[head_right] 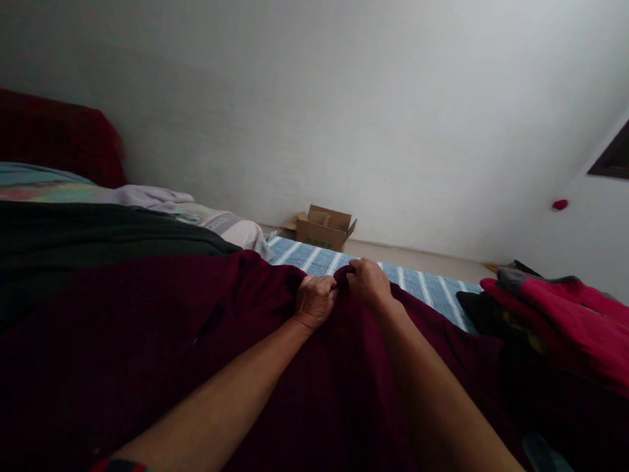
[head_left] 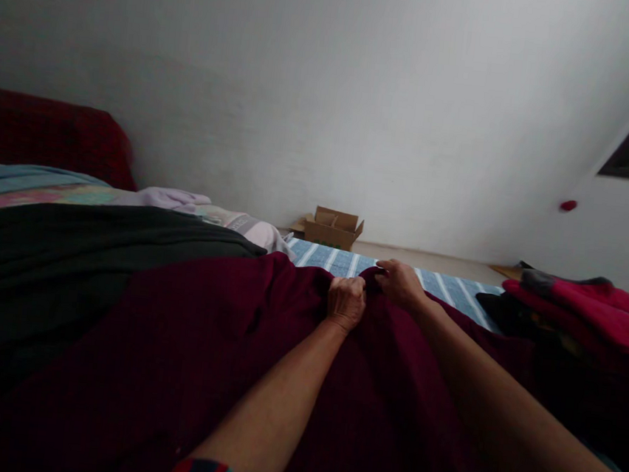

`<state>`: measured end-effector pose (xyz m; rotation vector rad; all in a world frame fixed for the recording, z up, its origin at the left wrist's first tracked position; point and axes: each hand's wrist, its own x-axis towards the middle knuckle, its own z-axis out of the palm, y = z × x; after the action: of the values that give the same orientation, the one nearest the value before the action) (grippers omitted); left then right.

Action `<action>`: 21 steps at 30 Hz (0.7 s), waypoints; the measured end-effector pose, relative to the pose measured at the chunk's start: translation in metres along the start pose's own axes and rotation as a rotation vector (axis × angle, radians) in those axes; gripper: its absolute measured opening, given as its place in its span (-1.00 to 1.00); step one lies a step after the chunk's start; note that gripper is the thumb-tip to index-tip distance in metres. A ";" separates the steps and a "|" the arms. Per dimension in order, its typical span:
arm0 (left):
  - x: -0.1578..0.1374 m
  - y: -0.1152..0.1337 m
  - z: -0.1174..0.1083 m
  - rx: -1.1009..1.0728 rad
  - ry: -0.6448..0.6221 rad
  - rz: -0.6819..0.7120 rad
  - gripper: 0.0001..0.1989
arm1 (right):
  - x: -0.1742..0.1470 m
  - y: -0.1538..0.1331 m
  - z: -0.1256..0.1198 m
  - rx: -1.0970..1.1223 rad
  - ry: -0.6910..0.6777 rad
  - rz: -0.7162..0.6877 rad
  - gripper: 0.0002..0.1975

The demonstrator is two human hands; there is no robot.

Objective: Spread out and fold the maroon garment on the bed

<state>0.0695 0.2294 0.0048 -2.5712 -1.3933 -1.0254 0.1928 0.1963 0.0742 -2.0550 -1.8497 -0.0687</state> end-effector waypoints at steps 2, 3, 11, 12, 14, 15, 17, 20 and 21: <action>-0.001 0.001 0.000 0.006 -0.001 0.010 -0.82 | 0.009 0.003 0.005 -0.005 -0.052 -0.028 -0.77; -0.001 0.001 0.000 0.010 -0.002 0.012 -0.82 | 0.012 0.005 0.007 -0.009 -0.068 -0.030 -0.78; -0.001 0.003 0.001 0.013 -0.019 0.032 -0.83 | 0.020 0.017 0.013 -0.066 -0.104 0.038 -0.80; -0.001 0.003 0.000 0.013 -0.019 0.034 -0.83 | 0.020 0.017 0.014 -0.069 -0.112 0.042 -0.81; -0.001 0.003 0.001 0.014 -0.019 0.036 -0.83 | 0.019 0.017 0.015 -0.068 -0.121 0.044 -0.80; -0.001 0.003 0.001 0.016 -0.019 0.035 -0.83 | 0.018 0.017 0.015 -0.064 -0.123 0.039 -0.79; -0.001 0.002 0.001 0.020 -0.020 0.036 -0.84 | 0.018 0.017 0.015 -0.047 -0.125 0.023 -0.77; -0.001 0.002 0.002 0.023 -0.025 0.047 -0.84 | 0.019 0.018 0.013 -0.005 -0.123 0.007 -0.77; -0.001 0.003 0.002 0.024 -0.027 0.052 -0.85 | 0.019 0.020 0.011 0.013 -0.121 0.006 -0.78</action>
<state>0.0720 0.2279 0.0039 -2.5991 -1.3281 -0.9651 0.2119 0.2169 0.0643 -2.0980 -1.9089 0.0700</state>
